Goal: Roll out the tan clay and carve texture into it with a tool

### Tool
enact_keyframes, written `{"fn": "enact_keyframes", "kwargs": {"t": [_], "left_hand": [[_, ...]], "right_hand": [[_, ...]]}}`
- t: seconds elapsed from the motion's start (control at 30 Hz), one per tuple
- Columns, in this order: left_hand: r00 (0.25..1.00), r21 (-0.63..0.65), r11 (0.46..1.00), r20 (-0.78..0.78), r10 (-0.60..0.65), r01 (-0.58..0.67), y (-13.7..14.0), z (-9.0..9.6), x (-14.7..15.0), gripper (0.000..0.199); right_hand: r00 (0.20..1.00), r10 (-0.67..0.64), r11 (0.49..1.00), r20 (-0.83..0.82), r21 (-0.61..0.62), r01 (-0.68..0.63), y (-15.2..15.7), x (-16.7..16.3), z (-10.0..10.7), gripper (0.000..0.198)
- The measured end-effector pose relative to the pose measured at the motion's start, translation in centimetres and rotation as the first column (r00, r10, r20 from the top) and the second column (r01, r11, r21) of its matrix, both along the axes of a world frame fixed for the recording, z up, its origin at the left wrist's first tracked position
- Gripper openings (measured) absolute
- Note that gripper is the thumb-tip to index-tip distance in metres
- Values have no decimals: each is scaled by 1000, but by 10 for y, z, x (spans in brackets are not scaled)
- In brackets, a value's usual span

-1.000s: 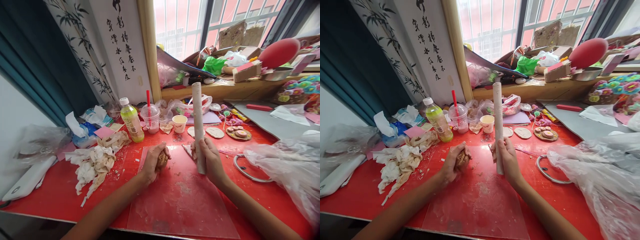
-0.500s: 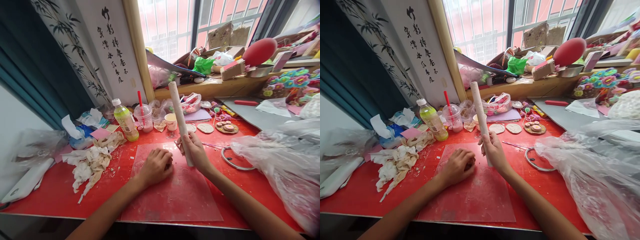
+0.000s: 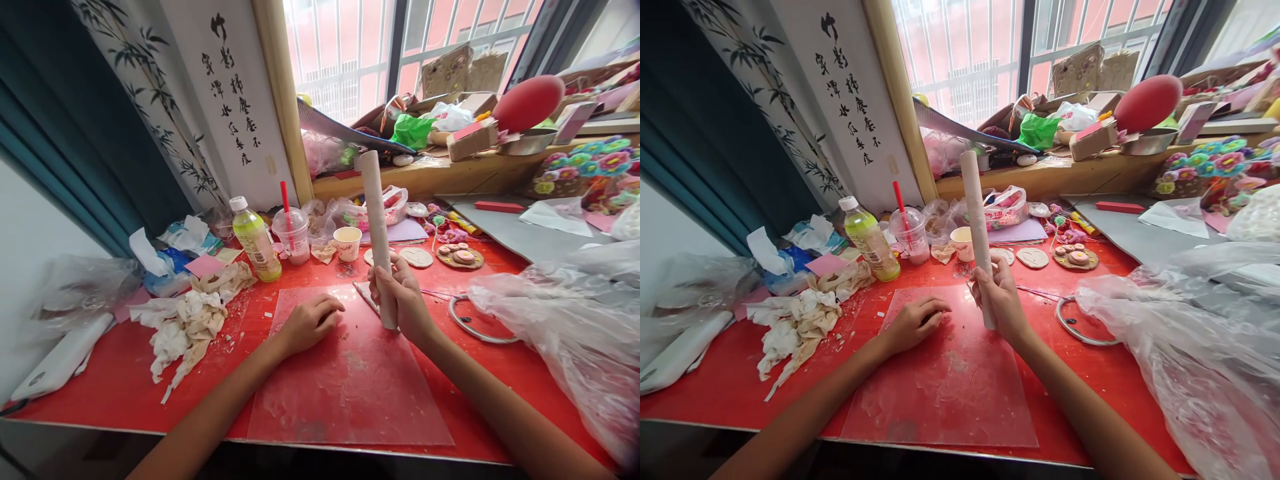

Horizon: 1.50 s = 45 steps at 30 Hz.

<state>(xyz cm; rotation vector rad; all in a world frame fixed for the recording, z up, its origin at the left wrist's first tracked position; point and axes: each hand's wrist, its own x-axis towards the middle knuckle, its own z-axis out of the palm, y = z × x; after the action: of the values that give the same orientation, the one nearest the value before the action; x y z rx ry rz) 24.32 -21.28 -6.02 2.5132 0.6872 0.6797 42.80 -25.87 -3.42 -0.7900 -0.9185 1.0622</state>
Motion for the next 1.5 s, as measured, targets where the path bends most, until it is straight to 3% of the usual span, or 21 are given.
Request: {"fn": "enact_keyframes", "kwargs": {"t": [0.13,0.27,0.37,0.47,0.53,0.63,0.7,0.83,0.9,1.0,1.13,1.23,1.3,1.37,1.43,1.5], "left_hand": [[996,-17,998,-67,-56,55,2,3,0,24],[991,-234,964,76,-107,122,5,9,-4,25],[968,-444,893,247,46,71,8,14,-9,33],[884,-516,855,421,204,49,13,15,-13,39],[844,-569,819,473,254,73,15,14,-12,41],[846,-700,698,457,273,152,12,13,-7,46],[822,-724,658,493,286,206,8,14,-3,48],[690,-668,691,638,343,275,2,19,2,47],[679,-675,678,645,352,290,-1,21,3,44],[737,-667,673,622,266,320,-10,22,6,45],[903,-609,740,429,7,284,-20,26,7,45],[926,-616,742,376,-17,263,-14,28,4,46],[942,-524,819,331,-57,234,-6,26,1,44],[963,-354,909,229,-142,218,-1,22,2,39],[966,-209,945,125,-228,250,1,15,6,35],[962,-162,948,81,-262,272,1,9,12,35]], "right_hand": [[1000,11,1000,2,-5,-11,0,0,-1,17],[1000,15,1000,-2,3,-15,1,2,1,16],[1000,15,1000,-20,-4,-16,2,5,3,17],[999,11,999,-34,-33,-12,3,7,2,18],[999,19,998,-36,-56,-21,3,8,2,18],[999,27,996,-46,-87,-31,2,8,2,18],[998,25,994,-57,-104,-31,2,7,2,17],[995,46,989,-94,-138,-59,1,7,3,17],[991,70,985,-112,-151,-86,1,6,4,18],[979,122,975,-163,-167,-149,1,7,4,19],[962,169,967,-215,-153,-204,2,8,3,18],[962,199,960,-187,-160,-229,2,9,2,20],[961,222,953,-163,-170,-249,1,9,1,21],[959,248,947,-138,-175,-270,1,8,0,21],[954,279,939,-112,-175,-295,1,7,-3,20],[946,311,931,-93,-171,-323,1,5,-6,20]]}}
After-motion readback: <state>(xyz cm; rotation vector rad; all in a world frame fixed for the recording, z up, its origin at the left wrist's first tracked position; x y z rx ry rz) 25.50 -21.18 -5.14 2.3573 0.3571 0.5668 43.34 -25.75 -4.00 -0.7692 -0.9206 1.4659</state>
